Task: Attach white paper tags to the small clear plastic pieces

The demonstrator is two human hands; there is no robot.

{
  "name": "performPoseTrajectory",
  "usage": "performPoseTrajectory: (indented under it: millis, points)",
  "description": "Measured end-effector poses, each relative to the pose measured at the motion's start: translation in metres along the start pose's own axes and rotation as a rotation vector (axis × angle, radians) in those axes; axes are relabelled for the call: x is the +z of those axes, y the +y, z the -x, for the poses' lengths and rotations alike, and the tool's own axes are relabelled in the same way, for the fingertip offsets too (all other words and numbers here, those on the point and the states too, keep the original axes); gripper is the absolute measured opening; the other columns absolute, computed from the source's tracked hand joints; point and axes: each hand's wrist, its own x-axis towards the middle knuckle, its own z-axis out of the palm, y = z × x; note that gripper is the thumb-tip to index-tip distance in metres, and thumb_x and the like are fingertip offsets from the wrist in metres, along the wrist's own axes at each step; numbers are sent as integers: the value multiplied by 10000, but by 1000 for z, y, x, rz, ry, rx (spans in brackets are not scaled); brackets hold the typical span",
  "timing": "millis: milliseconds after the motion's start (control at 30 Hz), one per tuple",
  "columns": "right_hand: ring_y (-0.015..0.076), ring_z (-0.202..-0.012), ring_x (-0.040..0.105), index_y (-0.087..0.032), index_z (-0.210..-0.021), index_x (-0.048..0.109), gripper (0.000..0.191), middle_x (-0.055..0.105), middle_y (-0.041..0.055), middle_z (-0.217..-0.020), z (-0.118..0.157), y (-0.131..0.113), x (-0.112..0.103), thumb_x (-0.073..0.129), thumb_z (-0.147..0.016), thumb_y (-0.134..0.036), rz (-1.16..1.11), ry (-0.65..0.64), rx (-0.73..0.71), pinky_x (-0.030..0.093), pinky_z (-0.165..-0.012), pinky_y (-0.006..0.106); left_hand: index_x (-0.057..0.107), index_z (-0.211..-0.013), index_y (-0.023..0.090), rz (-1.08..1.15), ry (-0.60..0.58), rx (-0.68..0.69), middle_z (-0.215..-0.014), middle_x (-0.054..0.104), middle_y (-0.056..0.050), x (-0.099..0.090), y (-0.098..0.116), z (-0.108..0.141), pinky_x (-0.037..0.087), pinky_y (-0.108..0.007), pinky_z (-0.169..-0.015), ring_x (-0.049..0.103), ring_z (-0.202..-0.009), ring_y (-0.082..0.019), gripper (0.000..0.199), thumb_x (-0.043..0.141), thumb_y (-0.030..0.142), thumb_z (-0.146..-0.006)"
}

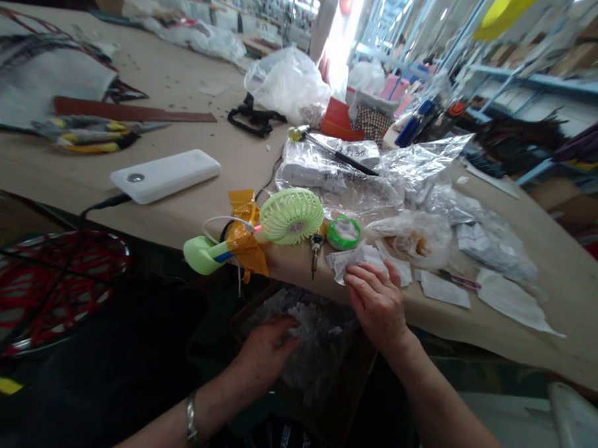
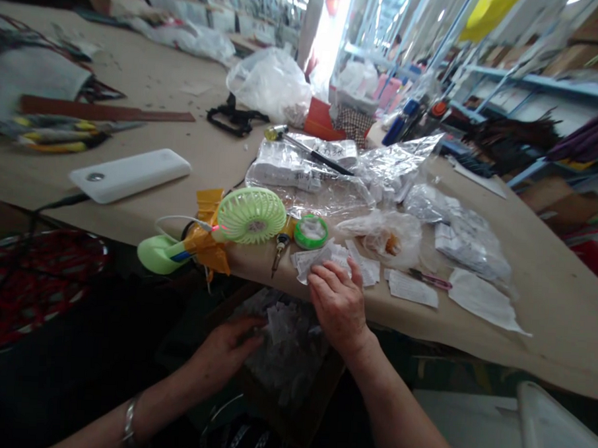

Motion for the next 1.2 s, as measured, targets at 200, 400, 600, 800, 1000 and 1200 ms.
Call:
performPoseTrajectory:
  millis: [200, 400, 600, 800, 1000, 1200]
  points:
    - [174, -1017, 588, -241, -849, 648, 124, 702, -5, -915, -1, 3, 1, 546, -840, -171, -97, 109, 16, 242, -1070, 456, 699, -715, 180, 212, -63, -79, -744, 690, -37, 6, 24, -3, 427, -268, -717, 603, -767, -199, 133, 572, 220, -701]
    - [190, -1016, 592, -250, -798, 633, 94, 702, -19, -901, 9, -7, -7, 596, -802, -164, -208, 198, -37, 303, -1038, 481, 638, -810, 126, 847, -269, -257, -768, 659, -71, 22, 59, -11, 460, -269, -645, 601, -692, -160, 253, 582, 370, -770]
    - [175, -1071, 563, -278, -791, 632, 150, 695, -45, -932, 42, -30, -13, 550, -826, -157, -231, 84, -91, 321, -1043, 457, 627, -826, 101, 1238, -278, -307, -741, 628, -41, 40, 80, -22, 435, -187, -536, 560, -584, -86, 217, 679, 280, -715]
    - [208, -1086, 541, -253, -1007, 619, 204, 679, 15, -982, 49, -10, -25, 563, -820, -192, -211, 91, -36, 386, -990, 451, 616, -811, 99, 1070, -191, -376, -665, 630, -39, 49, 81, -24, 435, -191, -500, 566, -529, -91, 143, 667, 191, -713]
    - [236, -1009, 534, -183, -1065, 614, 248, 632, 88, -1000, 35, 48, -37, 482, -864, -243, 34, 56, 245, 431, -897, 431, 607, -869, 110, 869, -172, -405, -652, 644, -49, 51, 71, -20, 472, -241, -544, 610, -568, -133, 215, 642, 279, -742]
    - [251, -989, 509, -148, -1038, 599, 260, 606, 103, -1029, 11, 65, -38, 546, -816, -272, 178, -207, 224, 434, -860, 379, 604, -866, 104, 808, -168, -414, -643, 635, -40, 57, 62, -19, 454, -229, -524, 599, -564, -127, 265, 650, 327, -728]
